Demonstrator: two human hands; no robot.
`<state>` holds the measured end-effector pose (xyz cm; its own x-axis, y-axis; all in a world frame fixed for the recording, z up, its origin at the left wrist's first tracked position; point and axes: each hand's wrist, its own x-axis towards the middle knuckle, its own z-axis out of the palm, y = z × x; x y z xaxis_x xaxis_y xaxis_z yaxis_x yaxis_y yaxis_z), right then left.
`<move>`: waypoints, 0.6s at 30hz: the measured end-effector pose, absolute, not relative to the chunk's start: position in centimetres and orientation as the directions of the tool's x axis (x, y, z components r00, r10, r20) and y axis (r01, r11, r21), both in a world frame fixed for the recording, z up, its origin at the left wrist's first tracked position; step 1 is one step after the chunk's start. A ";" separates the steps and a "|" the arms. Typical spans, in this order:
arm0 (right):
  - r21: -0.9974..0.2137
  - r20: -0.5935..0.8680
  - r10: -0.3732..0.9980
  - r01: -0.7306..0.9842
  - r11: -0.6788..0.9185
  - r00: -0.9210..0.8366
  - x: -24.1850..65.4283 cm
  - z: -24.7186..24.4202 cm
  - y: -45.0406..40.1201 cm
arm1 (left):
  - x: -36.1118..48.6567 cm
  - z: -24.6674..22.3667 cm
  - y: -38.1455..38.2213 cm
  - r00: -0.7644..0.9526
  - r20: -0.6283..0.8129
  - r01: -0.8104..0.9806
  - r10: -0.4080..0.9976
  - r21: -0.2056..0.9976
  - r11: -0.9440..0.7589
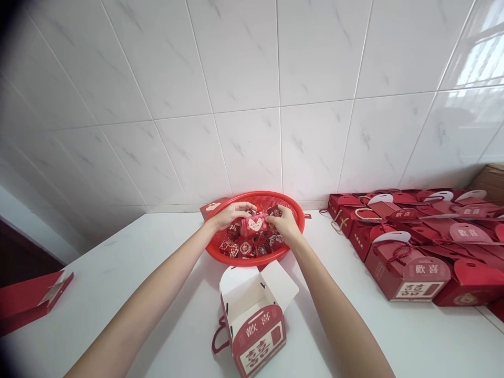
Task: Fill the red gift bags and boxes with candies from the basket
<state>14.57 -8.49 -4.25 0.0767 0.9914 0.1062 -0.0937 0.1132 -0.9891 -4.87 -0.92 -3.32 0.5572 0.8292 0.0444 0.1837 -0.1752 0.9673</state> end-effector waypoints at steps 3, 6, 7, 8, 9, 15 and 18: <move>-0.987 0.109 0.990 -0.105 0.118 0.090 14.6 -4.2 -8.6 | -4.7 -3.1 -1.1 0.578 0.036 0.219 0.815 0.956 -0.198; -0.986 0.118 0.990 -0.111 0.127 0.081 14.7 -4.2 -8.5 | -4.7 -2.9 -1.4 0.589 0.005 0.265 0.808 0.944 -0.198; -0.985 0.118 0.990 -0.115 0.126 0.076 14.8 -4.2 -8.5 | -4.7 -2.9 -1.4 0.599 -0.009 0.287 0.800 0.936 -0.204; -0.985 0.116 0.991 -0.119 0.124 0.073 14.8 -4.3 -8.5 | -4.7 -2.8 -1.5 0.620 -0.021 0.312 0.784 0.924 -0.222; -0.985 0.113 0.991 -0.125 0.122 0.074 14.8 -4.3 -8.5 | -4.7 -2.8 -1.6 0.648 -0.030 0.338 0.761 0.907 -0.251; -0.978 0.071 0.990 -0.188 0.094 0.122 14.6 -4.1 -8.4 | -5.0 -3.0 -1.5 0.686 -0.075 0.406 0.724 0.865 -0.296; -0.953 0.006 0.986 -0.299 0.055 0.164 14.7 -3.9 -8.4 | -5.2 -3.2 -1.2 0.591 -0.020 0.372 0.807 0.894 -0.251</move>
